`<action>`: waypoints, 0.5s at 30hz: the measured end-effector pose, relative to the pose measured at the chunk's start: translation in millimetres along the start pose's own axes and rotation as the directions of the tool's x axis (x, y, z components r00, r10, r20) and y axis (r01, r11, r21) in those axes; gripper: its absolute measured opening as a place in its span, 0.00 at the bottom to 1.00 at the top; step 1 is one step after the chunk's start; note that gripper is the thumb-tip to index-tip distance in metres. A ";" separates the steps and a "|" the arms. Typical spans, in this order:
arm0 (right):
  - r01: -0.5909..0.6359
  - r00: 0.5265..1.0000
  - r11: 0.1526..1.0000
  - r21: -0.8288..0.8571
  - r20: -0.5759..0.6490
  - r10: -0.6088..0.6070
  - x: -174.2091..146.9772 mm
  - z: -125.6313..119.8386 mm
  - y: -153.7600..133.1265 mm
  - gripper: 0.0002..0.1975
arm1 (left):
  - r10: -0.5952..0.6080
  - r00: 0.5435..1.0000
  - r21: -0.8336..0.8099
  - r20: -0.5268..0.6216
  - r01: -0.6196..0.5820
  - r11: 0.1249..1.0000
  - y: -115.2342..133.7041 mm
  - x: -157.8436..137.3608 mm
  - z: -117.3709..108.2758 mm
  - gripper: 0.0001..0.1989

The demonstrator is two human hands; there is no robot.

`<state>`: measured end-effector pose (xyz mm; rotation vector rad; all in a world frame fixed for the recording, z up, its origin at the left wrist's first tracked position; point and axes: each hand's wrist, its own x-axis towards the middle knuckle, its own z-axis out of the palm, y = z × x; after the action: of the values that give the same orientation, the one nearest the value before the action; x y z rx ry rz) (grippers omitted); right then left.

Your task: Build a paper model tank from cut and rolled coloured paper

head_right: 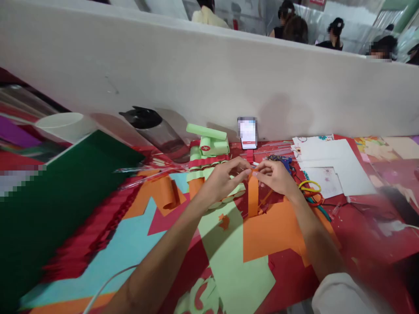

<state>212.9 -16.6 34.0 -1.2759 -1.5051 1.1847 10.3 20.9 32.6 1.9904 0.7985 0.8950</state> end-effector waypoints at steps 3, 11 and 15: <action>0.041 0.998 0.999 0.033 -0.051 -0.039 1.1 2.4 3.5 0.08 | 0.112 0.993 0.156 -0.044 -0.104 0.982 -1.3 -0.4 1.0 0.06; 0.313 0.917 0.938 -0.149 -0.209 -0.340 0.4 8.2 6.6 0.03 | 0.017 0.997 -0.005 -0.077 -0.018 1.000 9.6 0.1 1.7 0.10; 0.394 0.857 0.862 -0.318 -0.210 -0.470 -1.1 9.0 4.3 0.06 | -0.055 0.996 -0.177 -0.065 0.043 0.983 7.8 3.9 3.3 0.11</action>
<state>205.3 -18.8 27.7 -1.1281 -1.6575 0.4932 16.7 18.7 39.0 1.7876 0.7771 0.9764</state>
